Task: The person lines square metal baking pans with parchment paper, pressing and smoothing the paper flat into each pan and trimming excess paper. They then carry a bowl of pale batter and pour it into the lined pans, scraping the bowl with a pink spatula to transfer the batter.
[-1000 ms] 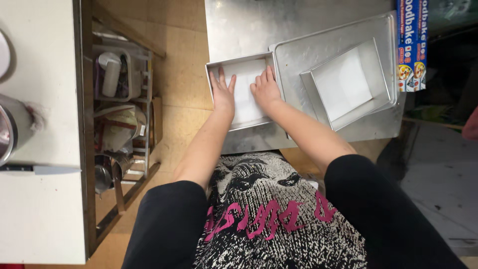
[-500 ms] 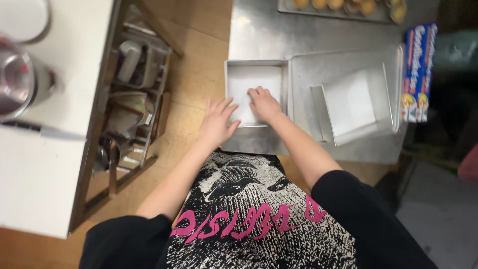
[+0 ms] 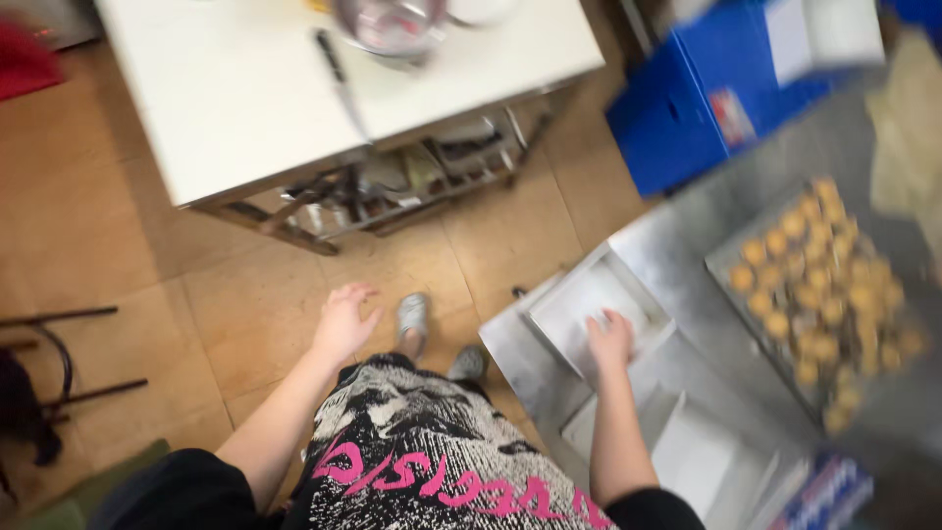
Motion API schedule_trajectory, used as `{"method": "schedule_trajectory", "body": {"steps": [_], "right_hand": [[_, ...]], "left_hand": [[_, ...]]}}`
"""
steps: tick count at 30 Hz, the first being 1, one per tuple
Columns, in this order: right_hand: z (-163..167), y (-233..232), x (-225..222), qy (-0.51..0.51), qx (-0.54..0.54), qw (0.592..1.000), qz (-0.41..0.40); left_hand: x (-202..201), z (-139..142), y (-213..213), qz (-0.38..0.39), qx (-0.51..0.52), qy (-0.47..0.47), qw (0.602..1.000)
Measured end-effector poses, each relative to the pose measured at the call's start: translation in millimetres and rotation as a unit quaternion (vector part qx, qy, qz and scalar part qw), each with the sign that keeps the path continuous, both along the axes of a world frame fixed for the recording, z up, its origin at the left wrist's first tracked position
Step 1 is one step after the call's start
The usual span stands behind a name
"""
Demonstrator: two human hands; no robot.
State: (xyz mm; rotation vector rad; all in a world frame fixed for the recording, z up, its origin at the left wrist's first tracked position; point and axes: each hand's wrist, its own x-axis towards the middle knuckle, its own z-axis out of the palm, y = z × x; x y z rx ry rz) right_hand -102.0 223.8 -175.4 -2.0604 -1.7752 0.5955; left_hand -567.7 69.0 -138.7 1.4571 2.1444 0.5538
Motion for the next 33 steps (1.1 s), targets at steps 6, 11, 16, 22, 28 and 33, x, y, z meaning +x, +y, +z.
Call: {"method": "schedule_trajectory", "body": {"steps": [6, 11, 16, 22, 28, 33], "right_hand": [[16.7, 0.6, -65.8, 0.326, 0.123, 0.936, -0.043], [23.4, 11.6, -247.6, 0.456, 0.029, 0.876, 0.152], [43.6, -12.1, -467.5, 0.535, -0.062, 0.821, 0.191], [78.2, -30.9, -649.2, 0.496, -0.1, 0.825, 0.252], [83.1, 62.0, -745.9, 0.49, -0.037, 0.843, 0.219], [90.9, 238.5, -827.3, 0.6, -0.154, 0.779, 0.097]], "left_hand": [[-49.4, -23.0, -63.7, 0.125, 0.043, -0.007, 0.991], [-132.1, -60.4, -98.2, 0.19, 0.1, -0.029, 0.976], [-261.5, -58.7, -138.4, 0.209, 0.17, -0.045, 0.962], [-401.9, -15.6, -188.8, 0.293, 0.148, -0.11, 0.938], [-506.9, -8.6, -151.3, 0.32, 0.128, -0.164, 0.924], [-601.2, -12.0, -75.8, 0.247, 0.175, -0.154, 0.94]]}}
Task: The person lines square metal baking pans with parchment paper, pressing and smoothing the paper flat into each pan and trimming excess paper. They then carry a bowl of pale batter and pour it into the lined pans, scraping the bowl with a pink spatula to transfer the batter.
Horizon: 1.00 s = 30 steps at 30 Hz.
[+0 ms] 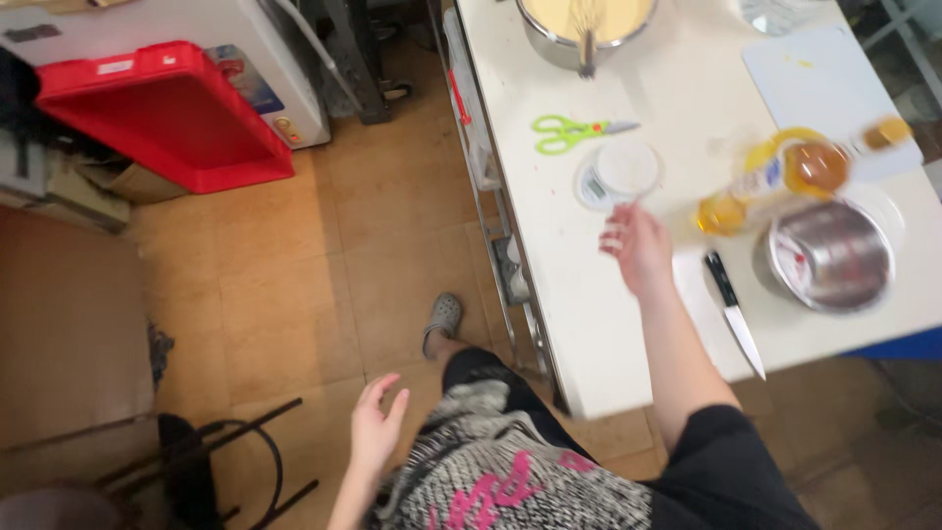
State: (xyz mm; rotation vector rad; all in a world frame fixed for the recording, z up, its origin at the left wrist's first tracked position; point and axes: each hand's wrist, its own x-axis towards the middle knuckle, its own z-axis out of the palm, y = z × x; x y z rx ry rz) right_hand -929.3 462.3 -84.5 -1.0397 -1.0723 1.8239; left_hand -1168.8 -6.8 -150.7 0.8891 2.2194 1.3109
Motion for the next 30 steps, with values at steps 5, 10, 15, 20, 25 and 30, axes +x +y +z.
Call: {"method": "schedule_trajectory", "body": {"steps": [5, 10, 15, 20, 25, 30], "right_hand": [[1.1, 176.5, -107.1, -0.009, -0.045, 0.999, -0.014], [-9.6, 203.8, -127.8, -0.231, 0.205, 0.95, -0.049], [7.6, 165.8, -149.3, -0.264, 0.302, 0.914, -0.057], [52.7, 167.2, -162.1, -0.217, 0.154, 0.962, 0.057], [75.0, 179.0, -200.9, -0.088, -0.003, 0.989, -0.118], [90.7, 157.3, -264.6, -0.106, -0.244, 0.937, -0.226]], "left_hand": [[-118.9, 11.7, 89.6, 0.066, -0.082, -0.106, 0.989], [-209.5, 36.0, 204.5, 0.023, -0.017, -0.063, 0.998], [-268.5, 33.1, 374.8, -0.046, 0.098, -0.186, 0.977], [-274.2, 15.3, 580.8, -0.124, 0.077, -0.411, 0.9], [-245.9, 8.6, 730.0, -0.203, 0.003, -0.623, 0.756], [-247.2, 19.5, 776.2, -0.192, -0.129, -0.628, 0.743]]}}
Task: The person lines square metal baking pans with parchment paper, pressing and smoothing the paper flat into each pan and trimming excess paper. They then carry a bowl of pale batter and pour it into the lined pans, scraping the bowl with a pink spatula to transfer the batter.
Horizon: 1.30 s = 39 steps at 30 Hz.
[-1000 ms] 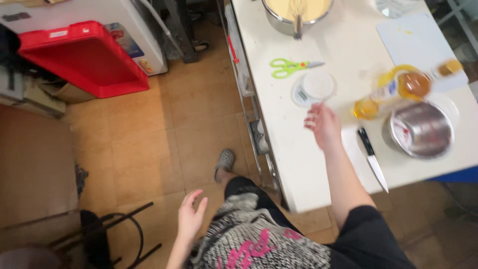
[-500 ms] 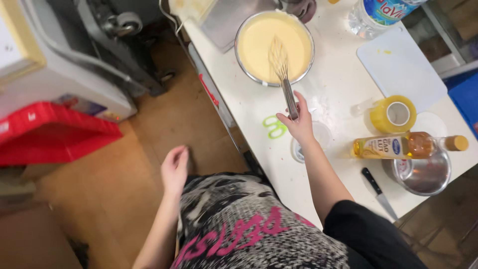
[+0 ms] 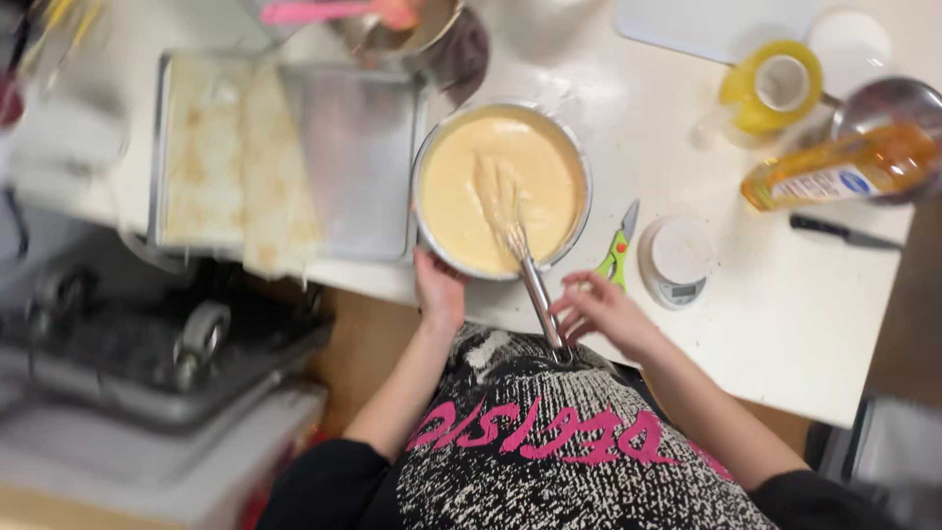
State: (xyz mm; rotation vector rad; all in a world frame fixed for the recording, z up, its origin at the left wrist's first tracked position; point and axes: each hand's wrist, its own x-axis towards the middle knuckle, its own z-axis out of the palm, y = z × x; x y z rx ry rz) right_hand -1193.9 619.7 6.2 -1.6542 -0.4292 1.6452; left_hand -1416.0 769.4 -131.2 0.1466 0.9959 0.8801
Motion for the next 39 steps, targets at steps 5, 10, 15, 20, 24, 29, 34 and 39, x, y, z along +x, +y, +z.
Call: {"method": "schedule_trajectory", "body": {"steps": [5, 10, 15, 20, 24, 29, 34, 39], "right_hand": [[-7.9, -9.1, -36.3, -0.305, 0.007, 0.937, 0.169], [-5.6, 9.8, -57.3, -0.17, -0.08, 0.978, 0.088], [73.8, -16.8, -30.6, -0.046, -0.121, 0.992, 0.006], [145.9, -56.4, -20.4, -0.079, -0.104, 0.991, -0.042], [162.0, -86.4, -5.4, -0.126, -0.079, 0.988, -0.051], [69.6, -89.1, 13.7, -0.2, 0.005, 0.979, 0.048], [-30.7, -84.8, 25.1, -0.245, 0.011, 0.969, 0.033], [-60.6, -74.1, 46.2, -0.166, 0.035, 0.985, 0.023]], "left_hand": [[1.3, 16.4, 13.9, -0.058, -0.126, -0.066, 0.988], [-0.4, 20.6, 20.8, -0.091, -0.169, -0.082, 0.978], [-5.0, 18.4, 23.1, -0.114, -0.196, -0.097, 0.969], [-1.4, 14.0, 22.8, -0.128, -0.186, -0.067, 0.972], [1.0, 2.9, 21.7, -0.121, -0.162, -0.041, 0.979], [5.9, -11.3, 19.3, -0.072, -0.107, -0.08, 0.988], [13.1, -5.6, 13.5, -0.005, -0.081, -0.082, 0.993], [15.1, 5.9, 12.3, 0.044, -0.047, -0.091, 0.994]]}}
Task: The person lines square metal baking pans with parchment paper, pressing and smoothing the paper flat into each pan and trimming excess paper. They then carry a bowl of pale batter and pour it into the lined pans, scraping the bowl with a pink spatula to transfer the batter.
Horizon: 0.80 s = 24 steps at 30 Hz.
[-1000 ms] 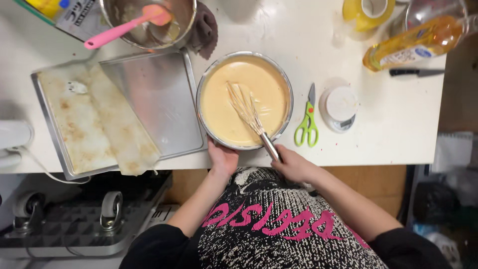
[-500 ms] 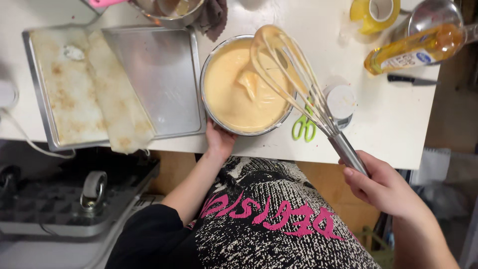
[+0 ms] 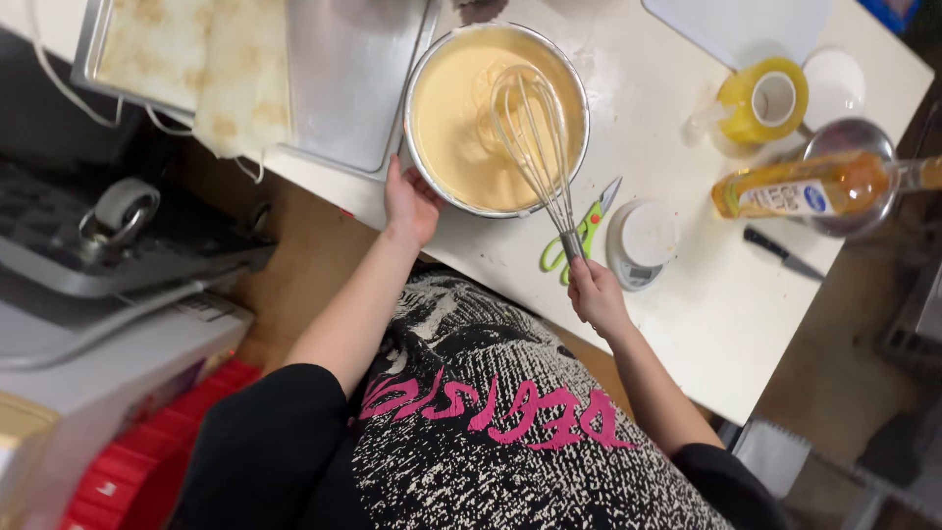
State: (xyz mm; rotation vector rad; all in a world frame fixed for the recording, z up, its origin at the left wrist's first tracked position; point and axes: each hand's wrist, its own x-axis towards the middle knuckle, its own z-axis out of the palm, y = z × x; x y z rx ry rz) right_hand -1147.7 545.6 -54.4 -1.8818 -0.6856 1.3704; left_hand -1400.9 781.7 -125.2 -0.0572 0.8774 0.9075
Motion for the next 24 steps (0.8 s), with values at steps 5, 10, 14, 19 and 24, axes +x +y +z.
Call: {"method": "schedule_trajectory", "body": {"steps": [5, 10, 14, 19, 24], "right_hand": [[-5.6, 15.2, 9.9, -0.018, 0.002, 0.999, 0.05], [-9.8, 25.1, 13.6, -0.02, 0.034, 0.997, 0.07], [-16.8, 34.0, 13.6, 0.037, 0.02, 0.998, 0.055], [-20.4, 41.4, 14.4, 0.107, -0.02, 0.994, 0.023], [-24.4, 40.3, 16.3, 0.174, -0.038, 0.984, -0.001]], "left_hand": [[-2.7, 6.9, -0.8, 0.013, 0.057, 0.008, 0.998], [-5.5, 12.7, -1.1, 0.001, 0.088, 0.02, 0.996], [-7.7, 12.9, 1.2, 0.0, 0.078, 0.018, 0.997], [-10.9, 9.5, 3.5, -0.015, 0.099, -0.001, 0.995], [-17.5, 8.5, 8.0, -0.03, 0.083, 0.058, 0.994]]}}
